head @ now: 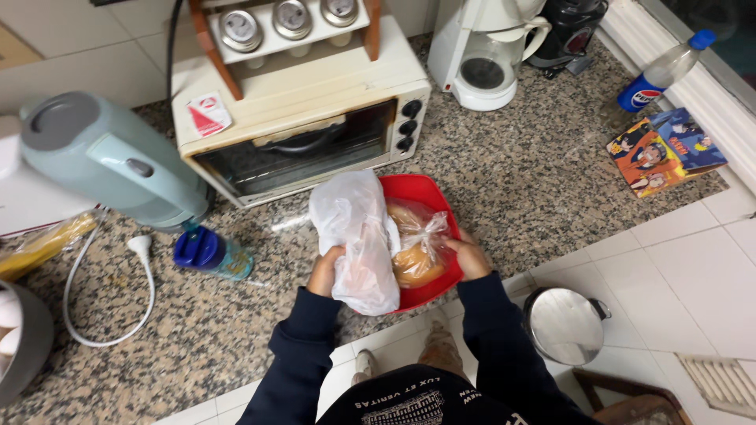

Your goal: The person places bags of flour into an upper kitchen cabinet, retrieves a red bowl from a lower cabinet, places bread inside it, and then puts a bottle of oil and a jar of coffee into the upper cabinet.

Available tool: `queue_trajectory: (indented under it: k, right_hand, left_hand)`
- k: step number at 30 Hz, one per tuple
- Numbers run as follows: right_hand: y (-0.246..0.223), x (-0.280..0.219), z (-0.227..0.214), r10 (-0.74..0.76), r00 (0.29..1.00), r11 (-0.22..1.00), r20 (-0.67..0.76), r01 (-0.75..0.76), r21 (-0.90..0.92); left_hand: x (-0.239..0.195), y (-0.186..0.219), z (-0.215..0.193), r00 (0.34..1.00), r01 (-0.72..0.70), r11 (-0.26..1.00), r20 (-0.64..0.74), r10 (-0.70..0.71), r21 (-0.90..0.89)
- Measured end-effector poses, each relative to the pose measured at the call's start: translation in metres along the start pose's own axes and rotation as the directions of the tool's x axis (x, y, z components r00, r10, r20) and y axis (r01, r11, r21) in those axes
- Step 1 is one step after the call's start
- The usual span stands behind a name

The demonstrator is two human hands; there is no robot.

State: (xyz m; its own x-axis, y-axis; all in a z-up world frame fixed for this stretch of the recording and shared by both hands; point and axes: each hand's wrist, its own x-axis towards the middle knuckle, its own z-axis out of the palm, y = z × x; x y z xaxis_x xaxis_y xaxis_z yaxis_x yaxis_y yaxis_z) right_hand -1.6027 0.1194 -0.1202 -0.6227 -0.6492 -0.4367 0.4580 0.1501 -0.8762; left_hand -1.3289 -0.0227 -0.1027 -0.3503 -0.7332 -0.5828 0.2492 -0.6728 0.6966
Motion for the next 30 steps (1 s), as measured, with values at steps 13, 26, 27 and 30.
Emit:
queue_trajectory:
  k: [13, 26, 27, 30]
  right_hand:
    - [-0.144, 0.153, -0.167, -0.052, 0.998, 0.998, -0.044, 0.051, -0.039]
    - [-0.156, 0.314, -0.152, 0.021, 1.0, 0.992, 0.005, -0.02, -0.122]
    - [-0.144, 0.33, -0.156, 0.032, 0.999, 0.99, -0.009, -0.033, -0.135]
    - [-0.16, 0.302, -0.133, -0.001, 1.0, 0.995, -0.016, -0.001, -0.096]
  left_hand:
    - [0.073, -0.059, 0.251, 0.986, -0.064, 0.992, 0.145, 0.08, -0.113]
    - [0.207, -0.057, 0.268, 0.976, -0.215, 0.977, 0.028, 0.214, 0.013]
    - [0.22, -0.064, 0.255, 0.982, -0.189, 0.978, 0.009, 0.189, 0.089]
    - [0.249, -0.067, 0.241, 0.983, -0.182, 0.97, 0.003, 0.184, 0.161]
